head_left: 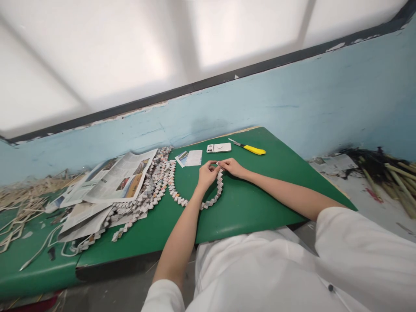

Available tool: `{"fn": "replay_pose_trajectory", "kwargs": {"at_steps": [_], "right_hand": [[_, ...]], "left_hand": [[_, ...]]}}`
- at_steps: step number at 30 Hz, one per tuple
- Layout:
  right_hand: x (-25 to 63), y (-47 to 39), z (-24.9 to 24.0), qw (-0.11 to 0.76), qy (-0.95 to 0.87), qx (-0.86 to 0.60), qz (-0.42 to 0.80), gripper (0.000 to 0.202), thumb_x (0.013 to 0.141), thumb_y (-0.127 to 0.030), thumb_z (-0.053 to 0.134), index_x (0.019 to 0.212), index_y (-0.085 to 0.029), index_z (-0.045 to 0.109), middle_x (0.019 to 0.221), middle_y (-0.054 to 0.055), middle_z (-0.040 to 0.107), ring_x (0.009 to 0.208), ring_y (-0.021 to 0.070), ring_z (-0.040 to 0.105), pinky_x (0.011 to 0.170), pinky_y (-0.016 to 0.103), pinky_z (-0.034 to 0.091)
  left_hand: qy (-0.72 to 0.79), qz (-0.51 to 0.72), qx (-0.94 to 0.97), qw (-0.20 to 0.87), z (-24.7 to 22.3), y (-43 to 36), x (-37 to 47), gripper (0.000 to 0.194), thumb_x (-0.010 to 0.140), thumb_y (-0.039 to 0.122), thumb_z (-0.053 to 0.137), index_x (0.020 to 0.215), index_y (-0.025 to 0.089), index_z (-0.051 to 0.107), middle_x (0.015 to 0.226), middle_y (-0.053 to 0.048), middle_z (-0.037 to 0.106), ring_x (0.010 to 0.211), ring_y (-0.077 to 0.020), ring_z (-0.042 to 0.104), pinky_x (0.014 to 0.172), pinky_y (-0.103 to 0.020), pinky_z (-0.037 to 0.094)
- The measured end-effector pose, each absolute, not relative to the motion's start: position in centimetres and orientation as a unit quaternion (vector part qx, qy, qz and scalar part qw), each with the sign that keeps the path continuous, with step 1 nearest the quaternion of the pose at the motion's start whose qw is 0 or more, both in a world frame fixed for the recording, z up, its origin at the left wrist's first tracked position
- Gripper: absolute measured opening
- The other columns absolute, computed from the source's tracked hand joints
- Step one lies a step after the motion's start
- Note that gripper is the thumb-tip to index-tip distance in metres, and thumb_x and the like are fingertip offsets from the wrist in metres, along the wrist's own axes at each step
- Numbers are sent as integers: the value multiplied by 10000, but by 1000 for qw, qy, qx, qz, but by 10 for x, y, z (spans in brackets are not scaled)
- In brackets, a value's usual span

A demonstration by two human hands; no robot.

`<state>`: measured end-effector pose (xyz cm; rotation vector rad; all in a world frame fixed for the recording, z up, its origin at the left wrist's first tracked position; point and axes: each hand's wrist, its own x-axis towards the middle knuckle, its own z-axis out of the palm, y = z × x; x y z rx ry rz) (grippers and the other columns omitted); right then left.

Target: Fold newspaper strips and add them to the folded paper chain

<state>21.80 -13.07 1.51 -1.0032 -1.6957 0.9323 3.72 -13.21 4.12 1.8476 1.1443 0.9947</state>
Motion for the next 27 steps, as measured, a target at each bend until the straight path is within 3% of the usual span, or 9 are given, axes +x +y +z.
{"fn": "replay_pose_trajectory", "kwargs": {"at_steps": [7, 12, 16, 20, 27], "right_hand": [[218, -132, 13, 464, -705, -406, 350, 649, 912, -752, 478, 571, -207, 383, 554, -38, 319, 558, 116, 288, 555, 276, 256], [217, -134, 15, 470, -703, -391, 364, 585, 958, -692, 466, 640, -201, 479, 609, -20, 457, 606, 142, 403, 610, 283, 372], [214, -138, 16, 494, -710, -382, 325, 378, 972, -565, 556, 942, -199, 645, 876, 36, 665, 815, 199, 586, 785, 327, 497], [212, -138, 15, 529, -696, -364, 321, 358, 955, -467, 628, 1211, -218, 648, 1136, 90, 703, 1018, 235, 661, 921, 393, 541], [214, -139, 17, 526, -720, -348, 288, 288, 957, -413, 629, 1140, -220, 741, 1127, 94, 723, 1056, 245, 664, 929, 398, 542]], "left_hand": [[445, 378, 664, 467, 32, -123, 38, 420, 834, 570, 688, 894, 154, 680, 620, -23, 651, 531, -152, 580, 553, -281, 476], [423, 405, 635, 503, 32, -119, 37, 425, 793, 579, 722, 832, 159, 674, 702, -34, 667, 589, -146, 586, 590, -290, 521], [441, 447, 616, 476, 32, -115, 33, 424, 802, 577, 708, 836, 154, 701, 669, -20, 643, 569, -124, 544, 575, -263, 487], [455, 453, 602, 474, 29, -111, 30, 442, 793, 578, 719, 828, 137, 717, 649, -27, 642, 561, -128, 550, 572, -265, 474], [462, 454, 589, 483, 26, -110, 30, 403, 793, 531, 733, 812, 129, 731, 654, -37, 667, 555, -129, 564, 578, -274, 494]]}}
